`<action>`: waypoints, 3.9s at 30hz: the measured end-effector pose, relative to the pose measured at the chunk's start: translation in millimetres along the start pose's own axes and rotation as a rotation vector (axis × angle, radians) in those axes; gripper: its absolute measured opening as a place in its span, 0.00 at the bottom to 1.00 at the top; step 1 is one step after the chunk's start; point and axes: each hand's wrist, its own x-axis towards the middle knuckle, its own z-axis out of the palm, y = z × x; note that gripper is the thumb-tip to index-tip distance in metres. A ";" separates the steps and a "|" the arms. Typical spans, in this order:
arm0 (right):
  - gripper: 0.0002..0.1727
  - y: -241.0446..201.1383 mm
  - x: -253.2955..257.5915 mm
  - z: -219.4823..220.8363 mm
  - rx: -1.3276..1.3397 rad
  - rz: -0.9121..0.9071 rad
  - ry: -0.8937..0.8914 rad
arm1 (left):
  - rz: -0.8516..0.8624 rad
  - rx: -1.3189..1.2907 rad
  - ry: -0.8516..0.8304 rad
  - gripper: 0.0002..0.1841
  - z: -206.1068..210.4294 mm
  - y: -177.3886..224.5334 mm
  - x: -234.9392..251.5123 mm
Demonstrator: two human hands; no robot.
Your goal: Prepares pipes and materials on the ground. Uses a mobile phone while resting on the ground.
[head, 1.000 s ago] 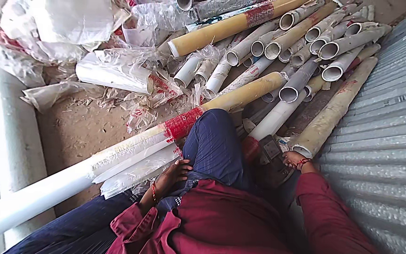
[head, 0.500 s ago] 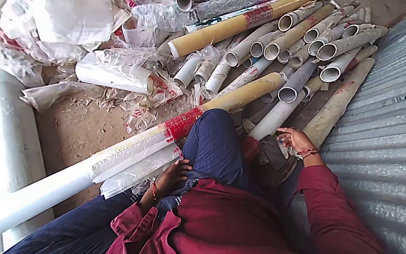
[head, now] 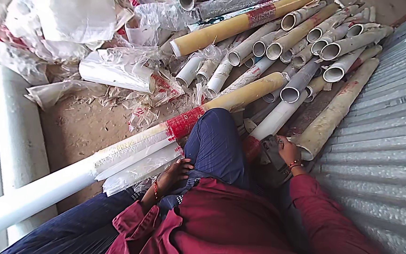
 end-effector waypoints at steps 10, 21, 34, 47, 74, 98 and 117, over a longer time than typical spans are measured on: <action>0.28 21.3 -12.7 32.4 -0.159 -0.176 -0.043 | -0.017 -0.025 -0.001 0.26 -0.4 -0.1 0.9; 0.27 46.6 -5.1 21.0 0.131 -0.172 0.213 | -0.011 0.017 0.005 0.27 0.0 1.1 0.2; 0.33 44.3 -12.4 38.8 -0.050 -0.262 0.071 | 0.012 0.026 -0.009 0.27 -1.1 -0.9 -0.2; 0.30 47.1 -2.6 32.6 0.039 -0.023 -0.037 | 0.001 0.022 -0.007 0.27 -0.1 1.5 -0.9; 0.62 75.6 5.9 32.6 -0.085 -0.145 -0.179 | 0.008 -0.004 -0.020 0.27 -3.6 -2.4 0.4; 0.50 76.6 11.0 36.1 -0.084 -0.112 -0.236 | -0.001 0.002 -0.011 0.27 -2.6 -2.0 0.8; 0.55 74.1 14.4 39.8 -0.047 -0.102 -0.240 | 0.007 0.037 -0.002 0.26 -2.8 -3.6 -0.1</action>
